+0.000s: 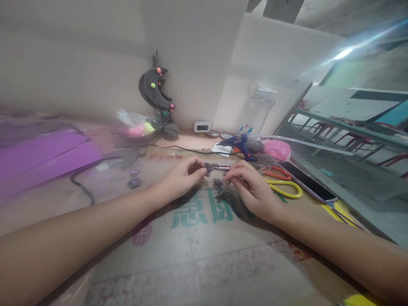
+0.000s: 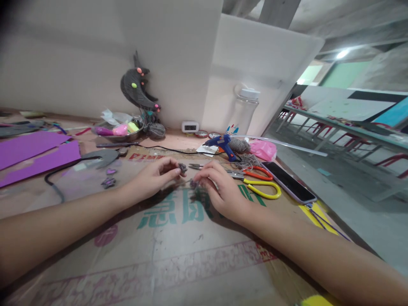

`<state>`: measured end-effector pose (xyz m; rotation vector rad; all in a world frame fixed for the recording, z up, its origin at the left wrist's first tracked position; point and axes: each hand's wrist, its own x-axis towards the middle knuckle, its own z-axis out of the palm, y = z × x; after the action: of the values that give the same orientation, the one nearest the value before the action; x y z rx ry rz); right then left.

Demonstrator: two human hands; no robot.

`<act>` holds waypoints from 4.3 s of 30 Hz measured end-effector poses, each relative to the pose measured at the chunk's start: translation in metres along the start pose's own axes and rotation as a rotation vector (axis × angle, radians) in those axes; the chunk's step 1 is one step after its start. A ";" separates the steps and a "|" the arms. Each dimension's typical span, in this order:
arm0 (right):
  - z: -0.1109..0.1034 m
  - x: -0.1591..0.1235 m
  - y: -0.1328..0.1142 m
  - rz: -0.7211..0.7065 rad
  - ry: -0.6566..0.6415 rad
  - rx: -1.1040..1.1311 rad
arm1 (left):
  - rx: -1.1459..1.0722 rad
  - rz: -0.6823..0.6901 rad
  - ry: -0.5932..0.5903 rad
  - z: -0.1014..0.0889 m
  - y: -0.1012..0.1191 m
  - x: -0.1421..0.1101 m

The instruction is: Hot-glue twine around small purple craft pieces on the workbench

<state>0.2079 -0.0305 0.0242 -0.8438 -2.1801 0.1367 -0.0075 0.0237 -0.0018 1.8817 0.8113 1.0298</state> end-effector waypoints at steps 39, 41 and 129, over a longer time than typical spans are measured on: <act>0.006 0.002 0.013 0.160 0.054 -0.048 | 0.103 0.017 -0.326 0.007 0.022 -0.014; 0.006 0.003 0.015 0.135 0.045 -0.045 | 0.124 0.002 -0.337 0.006 0.024 -0.014; -0.001 0.000 0.005 -0.183 0.042 -0.158 | 0.167 0.027 -0.256 0.005 0.021 -0.013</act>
<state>0.2108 -0.0266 0.0233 -0.7215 -2.2375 -0.1444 -0.0058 0.0022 0.0102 2.1185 0.7409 0.7354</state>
